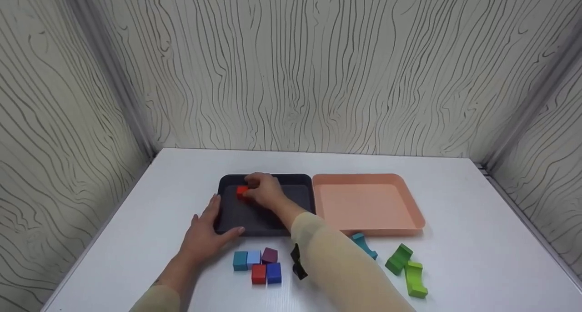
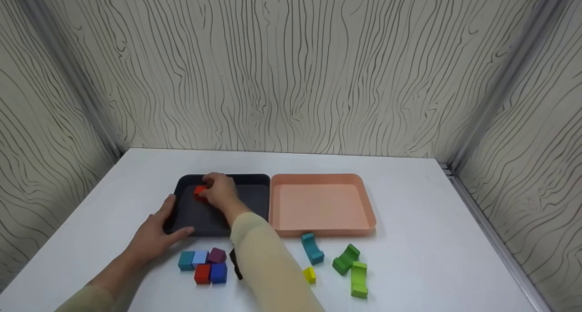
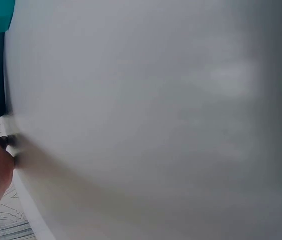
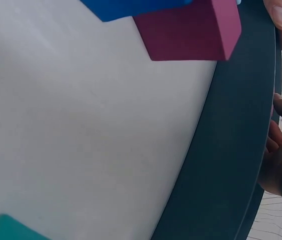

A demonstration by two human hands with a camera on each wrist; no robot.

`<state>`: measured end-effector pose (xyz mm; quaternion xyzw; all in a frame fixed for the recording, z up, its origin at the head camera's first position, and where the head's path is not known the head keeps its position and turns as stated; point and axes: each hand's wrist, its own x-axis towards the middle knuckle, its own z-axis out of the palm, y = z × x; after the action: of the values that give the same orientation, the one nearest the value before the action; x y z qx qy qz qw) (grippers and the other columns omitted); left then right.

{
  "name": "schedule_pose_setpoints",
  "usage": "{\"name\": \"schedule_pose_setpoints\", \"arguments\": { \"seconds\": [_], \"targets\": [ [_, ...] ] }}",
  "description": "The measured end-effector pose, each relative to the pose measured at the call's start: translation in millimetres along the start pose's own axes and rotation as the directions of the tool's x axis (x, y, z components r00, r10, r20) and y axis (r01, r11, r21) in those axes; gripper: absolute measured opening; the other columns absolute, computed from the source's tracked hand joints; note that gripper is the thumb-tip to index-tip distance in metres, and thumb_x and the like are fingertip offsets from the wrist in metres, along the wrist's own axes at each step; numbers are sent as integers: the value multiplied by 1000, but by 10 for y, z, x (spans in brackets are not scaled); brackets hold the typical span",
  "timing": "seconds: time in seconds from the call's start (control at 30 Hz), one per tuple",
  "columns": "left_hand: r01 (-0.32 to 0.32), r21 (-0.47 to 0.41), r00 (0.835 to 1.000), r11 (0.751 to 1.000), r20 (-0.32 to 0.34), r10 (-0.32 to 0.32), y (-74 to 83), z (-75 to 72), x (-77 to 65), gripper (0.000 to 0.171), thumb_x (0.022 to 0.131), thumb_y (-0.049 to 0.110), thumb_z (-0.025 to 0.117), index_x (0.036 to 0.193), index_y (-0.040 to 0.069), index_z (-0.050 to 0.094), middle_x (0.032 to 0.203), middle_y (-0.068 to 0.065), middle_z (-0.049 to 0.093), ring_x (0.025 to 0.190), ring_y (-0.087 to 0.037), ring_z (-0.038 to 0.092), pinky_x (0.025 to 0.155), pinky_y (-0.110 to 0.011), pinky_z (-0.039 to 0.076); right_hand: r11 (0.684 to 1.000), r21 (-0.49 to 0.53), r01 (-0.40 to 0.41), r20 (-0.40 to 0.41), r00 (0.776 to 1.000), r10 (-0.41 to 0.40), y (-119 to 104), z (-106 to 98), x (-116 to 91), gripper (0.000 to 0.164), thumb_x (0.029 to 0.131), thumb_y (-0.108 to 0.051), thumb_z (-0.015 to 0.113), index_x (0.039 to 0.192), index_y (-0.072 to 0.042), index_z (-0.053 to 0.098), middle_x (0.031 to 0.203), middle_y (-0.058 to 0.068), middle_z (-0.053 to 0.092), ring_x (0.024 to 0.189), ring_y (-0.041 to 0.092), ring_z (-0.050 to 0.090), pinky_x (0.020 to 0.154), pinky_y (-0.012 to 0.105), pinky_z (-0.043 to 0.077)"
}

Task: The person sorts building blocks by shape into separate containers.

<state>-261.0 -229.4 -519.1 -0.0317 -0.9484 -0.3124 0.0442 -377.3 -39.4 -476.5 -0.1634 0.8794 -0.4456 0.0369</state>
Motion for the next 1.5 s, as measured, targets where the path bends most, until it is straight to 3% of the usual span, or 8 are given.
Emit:
{"name": "schedule_pose_setpoints", "arguments": {
  "seconds": [0.27,0.8,1.0,1.13,1.5],
  "targets": [
    [-4,-8,1000,1000,-15,4,2,21,-23,119,88,72,73,170,6,17,175,-15,20,160,-36,22,127,-64,8,998,49,36,8,999,-36,-47,-89,-65,41,92,-8,83,132,-7,73,125,10,76,120,23,69,105,37,54],
    [1,-4,1000,1000,-6,-1,30,46,0,122,86,76,71,171,9,15,175,-12,19,161,-35,20,127,-64,6,985,129,118,38,992,-124,-138,-453,-307,48,95,-14,81,141,-7,68,134,12,72,124,26,68,104,39,56],
    [9,-6,1000,1000,-5,-9,16,55,-1,123,85,78,71,171,10,14,176,-12,19,161,-36,19,127,-64,5,981,168,101,55,992,-112,-158,-577,-430,50,95,-13,81,143,-11,66,137,11,70,126,24,67,103,37,56],
    [7,-12,1000,1000,-13,-8,19,36,-2,122,86,76,72,171,9,16,175,-13,19,161,-35,20,127,-64,5,969,220,112,57,990,-127,-176,-660,-509,50,95,-12,80,143,-9,66,137,12,69,128,32,65,101,37,57],
    [14,-10,1000,1000,-7,-14,17,18,-5,123,85,77,71,171,11,13,176,-12,17,162,-35,18,127,-64,4,950,281,138,72,984,-165,-237,-882,-772,51,96,-17,80,145,-12,65,139,14,68,128,25,65,105,38,55]
  ]
}}
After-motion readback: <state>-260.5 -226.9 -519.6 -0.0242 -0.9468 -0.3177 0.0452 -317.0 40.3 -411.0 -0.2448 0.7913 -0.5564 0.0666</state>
